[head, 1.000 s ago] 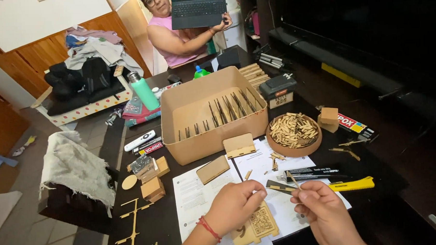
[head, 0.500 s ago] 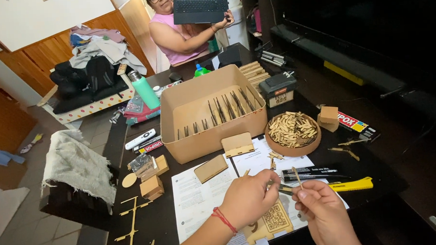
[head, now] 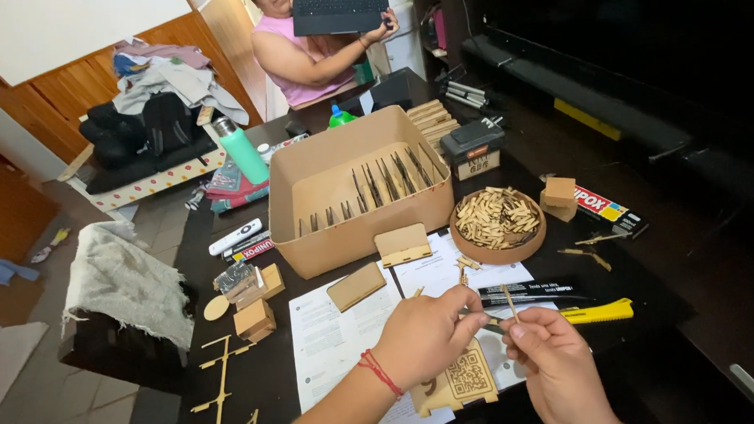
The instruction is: Assembling laser-cut wooden boxes by applying glue and fitting panels and pegs together.
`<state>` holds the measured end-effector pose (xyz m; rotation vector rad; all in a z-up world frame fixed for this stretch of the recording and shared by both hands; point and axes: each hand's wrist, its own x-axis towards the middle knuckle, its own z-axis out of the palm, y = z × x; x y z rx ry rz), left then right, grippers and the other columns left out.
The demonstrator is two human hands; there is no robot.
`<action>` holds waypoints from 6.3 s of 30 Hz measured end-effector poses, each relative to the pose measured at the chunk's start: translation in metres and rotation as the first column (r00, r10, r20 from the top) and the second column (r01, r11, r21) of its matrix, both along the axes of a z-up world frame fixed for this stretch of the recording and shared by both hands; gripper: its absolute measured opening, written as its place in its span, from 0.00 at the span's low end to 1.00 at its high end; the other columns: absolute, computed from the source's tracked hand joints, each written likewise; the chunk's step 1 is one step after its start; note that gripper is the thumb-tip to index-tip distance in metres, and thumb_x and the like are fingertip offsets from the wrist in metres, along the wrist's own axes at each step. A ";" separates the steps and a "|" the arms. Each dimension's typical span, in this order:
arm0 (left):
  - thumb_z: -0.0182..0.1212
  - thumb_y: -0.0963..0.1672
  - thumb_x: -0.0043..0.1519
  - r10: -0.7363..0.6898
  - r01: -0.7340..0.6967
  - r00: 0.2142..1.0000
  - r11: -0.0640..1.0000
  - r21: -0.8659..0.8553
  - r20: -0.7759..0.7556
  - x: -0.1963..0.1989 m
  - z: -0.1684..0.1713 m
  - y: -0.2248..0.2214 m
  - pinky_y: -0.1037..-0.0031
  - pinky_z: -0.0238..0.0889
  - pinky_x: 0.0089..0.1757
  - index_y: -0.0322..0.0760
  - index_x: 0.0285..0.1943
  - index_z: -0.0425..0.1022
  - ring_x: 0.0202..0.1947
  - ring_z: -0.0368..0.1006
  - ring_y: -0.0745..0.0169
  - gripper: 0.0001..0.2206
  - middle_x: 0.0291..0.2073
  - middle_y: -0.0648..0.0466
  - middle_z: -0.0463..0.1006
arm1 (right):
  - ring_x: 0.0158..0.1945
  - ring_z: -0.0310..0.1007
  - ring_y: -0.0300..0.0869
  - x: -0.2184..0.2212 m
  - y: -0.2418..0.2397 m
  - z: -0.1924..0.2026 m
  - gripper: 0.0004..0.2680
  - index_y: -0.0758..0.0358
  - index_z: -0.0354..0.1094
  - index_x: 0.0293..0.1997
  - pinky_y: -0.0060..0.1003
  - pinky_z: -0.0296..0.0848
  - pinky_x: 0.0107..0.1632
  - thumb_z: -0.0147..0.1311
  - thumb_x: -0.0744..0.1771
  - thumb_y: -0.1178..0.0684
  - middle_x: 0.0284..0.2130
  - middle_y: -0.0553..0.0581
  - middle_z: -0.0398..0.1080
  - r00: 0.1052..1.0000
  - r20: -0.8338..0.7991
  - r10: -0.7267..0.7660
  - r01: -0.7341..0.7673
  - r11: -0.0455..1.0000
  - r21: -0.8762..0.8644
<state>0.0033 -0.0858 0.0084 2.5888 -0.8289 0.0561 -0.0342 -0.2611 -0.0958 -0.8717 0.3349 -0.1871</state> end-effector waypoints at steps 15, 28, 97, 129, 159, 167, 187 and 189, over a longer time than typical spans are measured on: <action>0.51 0.51 0.64 0.074 -0.074 0.990 0.997 0.002 -0.120 -0.009 0.021 -0.009 0.53 0.71 0.38 0.53 0.49 0.69 0.30 0.79 0.39 0.09 0.17 0.55 0.79 | 0.33 0.76 0.38 -0.011 0.005 0.003 0.08 0.67 0.66 0.43 0.23 0.71 0.34 0.58 0.63 0.67 0.33 0.65 0.77 0.978 0.208 -0.003 0.034 0.989 -0.147; 0.55 0.49 0.64 0.069 -0.071 0.997 0.994 -0.083 -0.025 -0.012 0.013 -0.005 0.59 0.71 0.35 0.53 0.53 0.65 0.23 0.78 0.45 0.11 0.13 0.59 0.75 | 0.34 0.78 0.40 -0.020 0.007 0.015 0.07 0.72 0.68 0.42 0.28 0.75 0.38 0.60 0.63 0.67 0.33 0.67 0.78 0.955 0.294 0.038 0.072 0.931 -0.357; 0.56 0.48 0.65 0.076 -0.096 0.986 0.986 0.137 0.148 0.027 -0.030 0.007 0.59 0.59 0.22 0.53 0.44 0.76 0.16 0.68 0.47 0.05 0.12 0.56 0.71 | 0.33 0.73 0.39 -0.011 -0.069 0.024 0.06 0.62 0.64 0.47 0.27 0.77 0.41 0.55 0.69 0.63 0.38 0.62 0.74 0.937 0.312 -0.158 0.259 0.913 -0.316; 0.58 0.37 0.62 -0.148 -0.325 0.921 0.215 -0.921 -0.360 0.011 -0.070 0.058 0.74 0.74 0.42 0.32 0.65 0.65 0.39 0.77 0.65 0.20 0.41 0.47 0.79 | 0.46 0.78 0.44 -0.012 0.044 0.065 0.05 0.68 0.68 0.41 0.52 0.70 0.65 0.57 0.64 0.64 0.33 0.63 0.77 0.791 0.396 0.467 -0.057 0.701 -0.711; 0.56 0.39 0.61 -0.124 -0.562 0.793 0.228 -0.795 -0.597 0.006 -0.046 0.067 0.74 0.78 0.32 0.40 0.53 0.67 0.34 0.80 0.64 0.12 0.38 0.50 0.81 | 0.42 0.75 0.46 0.025 -0.003 0.061 0.07 0.63 0.76 0.43 0.43 0.62 0.53 0.57 0.67 0.69 0.39 0.56 0.78 0.675 0.217 0.705 0.369 -0.068 -0.927; 0.56 0.39 0.61 -0.096 -0.575 0.785 0.252 -0.778 -0.611 0.006 -0.045 0.066 0.75 0.78 0.33 0.41 0.53 0.67 0.34 0.80 0.65 0.12 0.37 0.51 0.81 | 0.43 0.76 0.44 0.024 -0.001 0.059 0.08 0.61 0.76 0.43 0.40 0.61 0.53 0.57 0.67 0.68 0.39 0.54 0.78 0.695 0.189 0.693 0.326 -0.071 -0.943; 0.58 0.39 0.61 -0.344 -0.589 0.752 0.032 -0.807 -0.562 0.010 -0.066 0.069 0.66 0.77 0.39 0.38 0.56 0.67 0.39 0.79 0.56 0.14 0.41 0.47 0.80 | 0.42 0.78 0.43 0.006 0.044 0.023 0.05 0.69 0.67 0.45 0.33 0.79 0.52 0.54 0.67 0.60 0.37 0.63 0.76 0.877 0.182 0.445 -0.133 0.587 -0.798; 0.59 0.38 0.61 -0.372 -0.600 0.746 -0.013 -0.800 -0.553 0.011 -0.070 0.068 0.67 0.76 0.39 0.38 0.56 0.68 0.37 0.77 0.59 0.14 0.39 0.48 0.79 | 0.41 0.78 0.42 0.005 0.046 0.021 0.04 0.68 0.68 0.44 0.34 0.79 0.52 0.55 0.67 0.60 0.37 0.62 0.76 0.879 0.181 0.441 -0.162 0.633 -0.757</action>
